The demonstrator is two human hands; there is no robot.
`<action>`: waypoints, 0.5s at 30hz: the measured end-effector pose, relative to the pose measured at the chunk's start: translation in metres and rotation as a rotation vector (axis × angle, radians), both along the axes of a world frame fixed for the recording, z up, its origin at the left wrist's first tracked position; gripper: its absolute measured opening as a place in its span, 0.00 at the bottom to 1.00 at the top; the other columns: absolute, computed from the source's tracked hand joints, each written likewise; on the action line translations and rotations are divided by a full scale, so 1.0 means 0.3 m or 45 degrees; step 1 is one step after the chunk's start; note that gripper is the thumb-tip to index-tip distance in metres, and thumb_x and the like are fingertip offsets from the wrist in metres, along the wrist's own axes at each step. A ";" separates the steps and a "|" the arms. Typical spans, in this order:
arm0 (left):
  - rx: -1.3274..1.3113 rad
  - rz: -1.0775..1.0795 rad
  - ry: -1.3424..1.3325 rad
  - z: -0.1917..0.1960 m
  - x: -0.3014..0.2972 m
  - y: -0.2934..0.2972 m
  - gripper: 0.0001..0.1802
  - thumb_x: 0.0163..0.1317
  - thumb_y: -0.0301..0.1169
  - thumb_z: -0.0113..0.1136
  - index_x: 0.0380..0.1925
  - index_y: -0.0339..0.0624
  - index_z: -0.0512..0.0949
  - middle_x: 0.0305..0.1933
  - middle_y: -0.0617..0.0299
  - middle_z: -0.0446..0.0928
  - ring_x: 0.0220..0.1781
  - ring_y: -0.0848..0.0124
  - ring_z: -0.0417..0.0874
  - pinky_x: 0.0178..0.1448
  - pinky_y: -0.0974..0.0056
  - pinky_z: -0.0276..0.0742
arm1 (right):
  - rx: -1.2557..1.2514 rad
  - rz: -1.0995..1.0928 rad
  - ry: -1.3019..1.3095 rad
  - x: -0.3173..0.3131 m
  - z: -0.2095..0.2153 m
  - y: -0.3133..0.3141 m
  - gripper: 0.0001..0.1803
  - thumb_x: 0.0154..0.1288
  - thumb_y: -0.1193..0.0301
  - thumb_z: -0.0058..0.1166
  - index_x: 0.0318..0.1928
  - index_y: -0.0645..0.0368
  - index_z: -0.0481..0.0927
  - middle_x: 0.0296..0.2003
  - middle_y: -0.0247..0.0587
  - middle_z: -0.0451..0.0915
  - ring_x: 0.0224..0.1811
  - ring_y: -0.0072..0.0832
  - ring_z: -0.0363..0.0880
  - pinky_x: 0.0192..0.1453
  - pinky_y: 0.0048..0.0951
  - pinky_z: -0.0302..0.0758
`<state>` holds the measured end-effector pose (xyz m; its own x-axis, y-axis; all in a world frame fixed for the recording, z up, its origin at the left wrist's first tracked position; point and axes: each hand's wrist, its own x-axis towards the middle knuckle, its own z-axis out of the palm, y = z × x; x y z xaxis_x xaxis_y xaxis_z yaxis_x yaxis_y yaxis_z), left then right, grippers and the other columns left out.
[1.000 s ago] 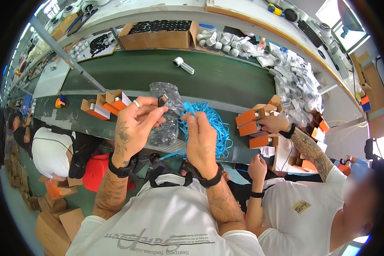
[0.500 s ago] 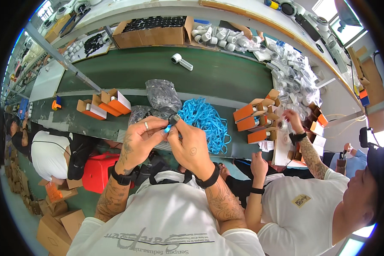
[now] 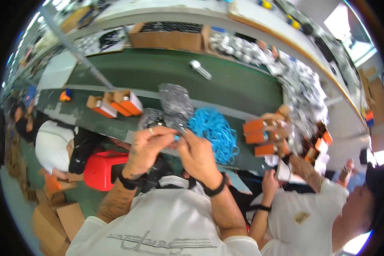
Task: Assembling small electrical or mechanical components and packing them into orange boxes along an assembly line.
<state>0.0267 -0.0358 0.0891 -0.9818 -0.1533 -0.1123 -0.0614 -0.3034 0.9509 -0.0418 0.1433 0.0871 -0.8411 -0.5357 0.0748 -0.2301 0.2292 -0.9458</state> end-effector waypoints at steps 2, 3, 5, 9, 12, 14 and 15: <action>0.139 0.046 0.017 -0.003 0.018 -0.027 0.11 0.77 0.25 0.68 0.55 0.30 0.86 0.50 0.56 0.89 0.52 0.69 0.91 0.60 0.62 0.88 | 0.110 0.114 -0.062 -0.018 -0.027 0.023 0.10 0.78 0.71 0.54 0.46 0.66 0.83 0.25 0.53 0.80 0.26 0.37 0.78 0.35 0.43 0.74; 0.119 -0.021 -0.015 0.010 0.028 -0.058 0.12 0.76 0.26 0.69 0.55 0.31 0.86 0.49 0.54 0.89 0.51 0.69 0.91 0.60 0.62 0.89 | 0.142 0.170 -0.180 -0.016 0.017 0.022 0.09 0.78 0.71 0.56 0.46 0.66 0.83 0.25 0.47 0.77 0.29 0.29 0.72 0.36 0.38 0.73; 0.296 -0.183 -0.054 0.016 0.057 -0.097 0.11 0.73 0.24 0.72 0.52 0.31 0.85 0.47 0.53 0.90 0.48 0.68 0.92 0.56 0.62 0.90 | 0.088 0.283 -0.237 -0.037 -0.022 0.049 0.06 0.75 0.74 0.60 0.44 0.66 0.82 0.28 0.35 0.76 0.33 0.22 0.71 0.40 0.30 0.72; -0.113 -0.301 0.044 0.026 0.183 -0.145 0.11 0.70 0.25 0.76 0.45 0.36 0.81 0.42 0.57 0.90 0.45 0.72 0.91 0.54 0.65 0.88 | 0.470 0.311 0.008 -0.059 0.045 -0.019 0.10 0.69 0.71 0.68 0.37 0.68 0.84 0.23 0.37 0.78 0.27 0.20 0.68 0.33 0.32 0.69; -0.924 0.052 0.159 -0.058 0.293 -0.143 0.09 0.69 0.24 0.74 0.43 0.36 0.80 0.32 0.57 0.87 0.36 0.67 0.90 0.44 0.59 0.86 | 0.571 0.446 0.254 0.035 0.165 -0.114 0.15 0.78 0.67 0.65 0.37 0.67 0.84 0.22 0.35 0.76 0.27 0.19 0.68 0.31 0.30 0.66; -0.841 0.389 0.175 -0.175 0.335 -0.128 0.10 0.69 0.26 0.74 0.43 0.37 0.80 0.32 0.55 0.86 0.34 0.65 0.89 0.42 0.56 0.83 | 0.535 0.530 0.288 0.161 0.190 -0.173 0.12 0.72 0.72 0.66 0.36 0.70 0.79 0.22 0.51 0.72 0.26 0.30 0.64 0.34 0.40 0.69; -0.667 0.487 0.110 -0.180 0.367 -0.148 0.10 0.71 0.26 0.73 0.42 0.37 0.79 0.33 0.57 0.86 0.35 0.68 0.89 0.44 0.58 0.84 | 0.577 0.639 0.306 0.220 0.187 -0.195 0.12 0.73 0.72 0.66 0.37 0.69 0.78 0.22 0.50 0.70 0.25 0.30 0.65 0.33 0.42 0.68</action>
<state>0.1367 -0.0800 0.0352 -0.8491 -0.5067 0.1491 0.0420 0.2165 0.9754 0.0242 0.0848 0.1431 -0.4731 -0.8759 -0.0946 -0.6009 0.3994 -0.6924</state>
